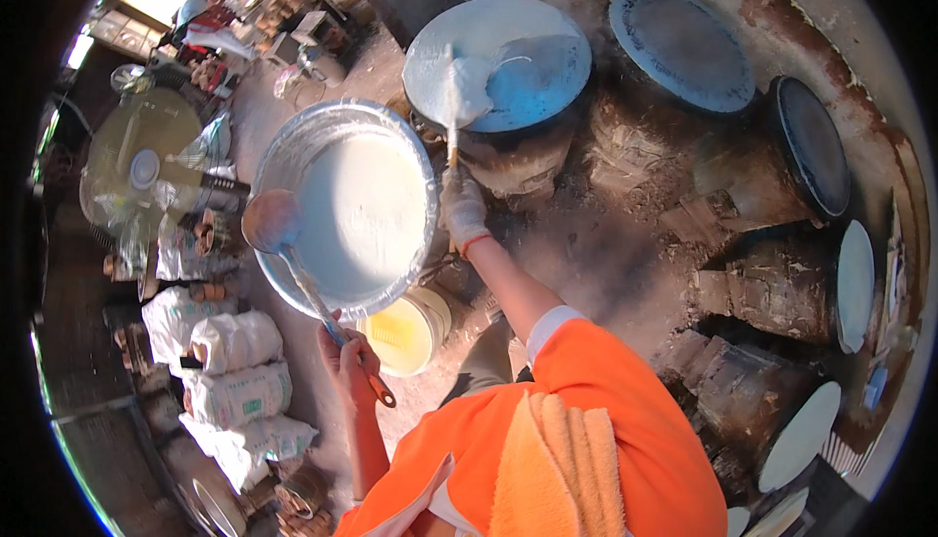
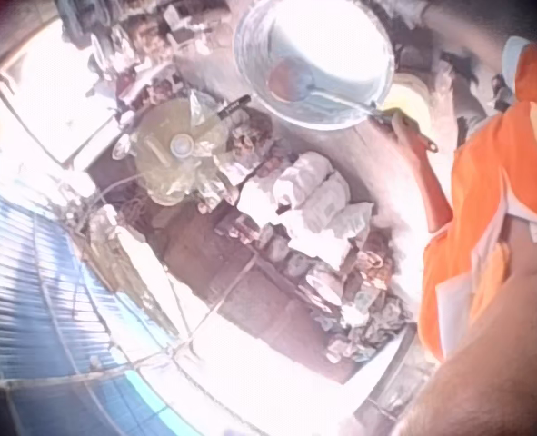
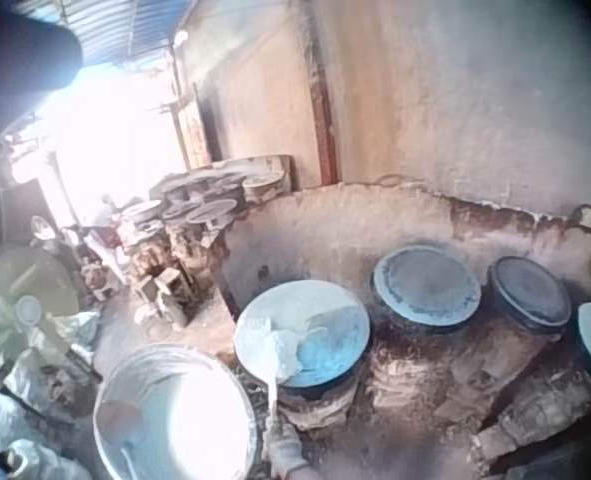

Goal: The person scoops batter from a large metal bowl and pours it onto multiple hot griddles, spreading it into thin circles. They flip the crepes as they cook and stack the finished ones on a nearby surface.

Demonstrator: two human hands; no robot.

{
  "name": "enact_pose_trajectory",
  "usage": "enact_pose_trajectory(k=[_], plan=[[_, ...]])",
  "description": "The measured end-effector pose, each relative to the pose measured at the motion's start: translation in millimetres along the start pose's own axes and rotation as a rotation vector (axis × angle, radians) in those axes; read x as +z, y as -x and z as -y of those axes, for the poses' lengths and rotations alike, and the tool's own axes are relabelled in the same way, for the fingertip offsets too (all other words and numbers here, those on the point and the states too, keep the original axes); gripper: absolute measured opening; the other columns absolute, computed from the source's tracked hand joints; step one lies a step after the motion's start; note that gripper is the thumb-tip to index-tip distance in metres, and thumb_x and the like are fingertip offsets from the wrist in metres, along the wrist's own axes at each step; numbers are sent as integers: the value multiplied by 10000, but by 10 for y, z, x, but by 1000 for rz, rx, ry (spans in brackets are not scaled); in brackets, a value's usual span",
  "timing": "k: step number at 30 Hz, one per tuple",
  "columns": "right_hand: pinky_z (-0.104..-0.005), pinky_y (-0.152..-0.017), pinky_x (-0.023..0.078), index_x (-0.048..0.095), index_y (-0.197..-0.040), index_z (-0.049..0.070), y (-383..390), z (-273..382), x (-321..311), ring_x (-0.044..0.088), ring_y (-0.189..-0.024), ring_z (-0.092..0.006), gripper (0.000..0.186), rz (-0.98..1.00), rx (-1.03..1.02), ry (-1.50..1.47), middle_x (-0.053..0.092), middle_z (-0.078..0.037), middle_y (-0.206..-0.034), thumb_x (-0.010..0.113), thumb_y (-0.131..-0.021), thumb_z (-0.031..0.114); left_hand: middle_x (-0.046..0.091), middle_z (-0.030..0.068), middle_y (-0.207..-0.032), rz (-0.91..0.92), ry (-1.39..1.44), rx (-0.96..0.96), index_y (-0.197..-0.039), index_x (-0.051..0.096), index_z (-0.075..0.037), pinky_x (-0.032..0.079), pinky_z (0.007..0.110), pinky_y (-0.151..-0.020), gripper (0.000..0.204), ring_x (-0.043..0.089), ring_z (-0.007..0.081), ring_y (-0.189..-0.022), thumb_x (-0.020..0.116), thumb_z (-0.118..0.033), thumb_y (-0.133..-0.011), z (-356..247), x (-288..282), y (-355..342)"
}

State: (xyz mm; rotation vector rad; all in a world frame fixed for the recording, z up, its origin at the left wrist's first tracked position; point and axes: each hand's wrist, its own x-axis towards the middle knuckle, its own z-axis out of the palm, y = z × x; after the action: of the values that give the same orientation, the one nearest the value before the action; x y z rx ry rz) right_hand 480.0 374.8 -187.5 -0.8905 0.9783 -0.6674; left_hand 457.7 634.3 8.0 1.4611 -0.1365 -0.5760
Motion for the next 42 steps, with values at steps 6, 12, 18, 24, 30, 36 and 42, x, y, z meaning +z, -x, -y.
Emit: enact_pose_trajectory(k=[6, 12, 18, 24, 30, 36, 42], plan=[[-272, -326, 316, 470, -824, 143, 685, 827, -593, 368, -342, -122, 290, 60, 145, -285, 434, 18, -556, 520, -880, 423, 430, 7, -660, -40, -44, -32, -1221, 357, -68, 271, 190, -340, 441, 339, 49, -383, 444, 51, -805, -79, -104, 555], [-257, -346, 298, 466, -779, 116, 478, 980, -582, 348, -370, -103, 283, 138, 239, -313, 435, 13, -582, 521, -883, 374, 442, 5, -669, 216, -40, -118, -1229, 364, -61, 301, 196, -364, 510, 386, 65, -416, 518, 70, -761, -244, 228, 370], [-284, -329, 329, 487, -771, 127, 654, 563, -945, 355, -325, -113, 339, 114, 155, 175, 436, 0, -515, 521, -869, 451, 550, 144, -1119, 1174, 330, -494, -1289, 313, -108, 375, 165, -565, 658, 455, 28, -615, 648, 22, -737, -526, 1131, 116], [-277, -309, 296, 464, -731, 140, 404, 1097, -1537, 349, -315, -98, 334, -24, 304, 263, 447, 9, -521, 509, -880, 435, 457, 48, -1069, 1714, 397, -438, -1310, 291, -55, 379, 177, -710, 641, 437, 81, -891, 637, -39, -771, -560, 1706, 106], [-232, -391, 345, 489, -918, 130, 412, 1461, -1497, 426, -447, -77, 324, 137, 167, 92, 495, 24, -629, 560, -852, 439, 414, 60, -1119, 1537, 453, -950, -1365, 175, -71, 359, 171, -425, 643, 455, 45, -518, 532, -84, -831, -1264, 1935, -155], [-278, -430, 399, 514, -1073, 89, 32, 1333, -2416, 497, -526, -106, 341, 281, 185, 423, 552, -12, -695, 584, -842, 330, 477, 121, -1034, 1195, 733, -615, -1328, 189, -4, 321, 172, -352, 620, 445, 56, -433, 512, -42, -800, -1293, 2491, 198], [-318, -431, 405, 539, -1015, 67, 278, 1387, -2365, 512, -525, -150, 256, 409, 328, 512, 561, -62, -679, 563, -853, 264, 485, 123, -965, 1262, 636, -429, -1302, 223, 18, 307, 176, -339, 571, 411, 53, -404, 504, -47, -808, -1078, 2636, 618]])
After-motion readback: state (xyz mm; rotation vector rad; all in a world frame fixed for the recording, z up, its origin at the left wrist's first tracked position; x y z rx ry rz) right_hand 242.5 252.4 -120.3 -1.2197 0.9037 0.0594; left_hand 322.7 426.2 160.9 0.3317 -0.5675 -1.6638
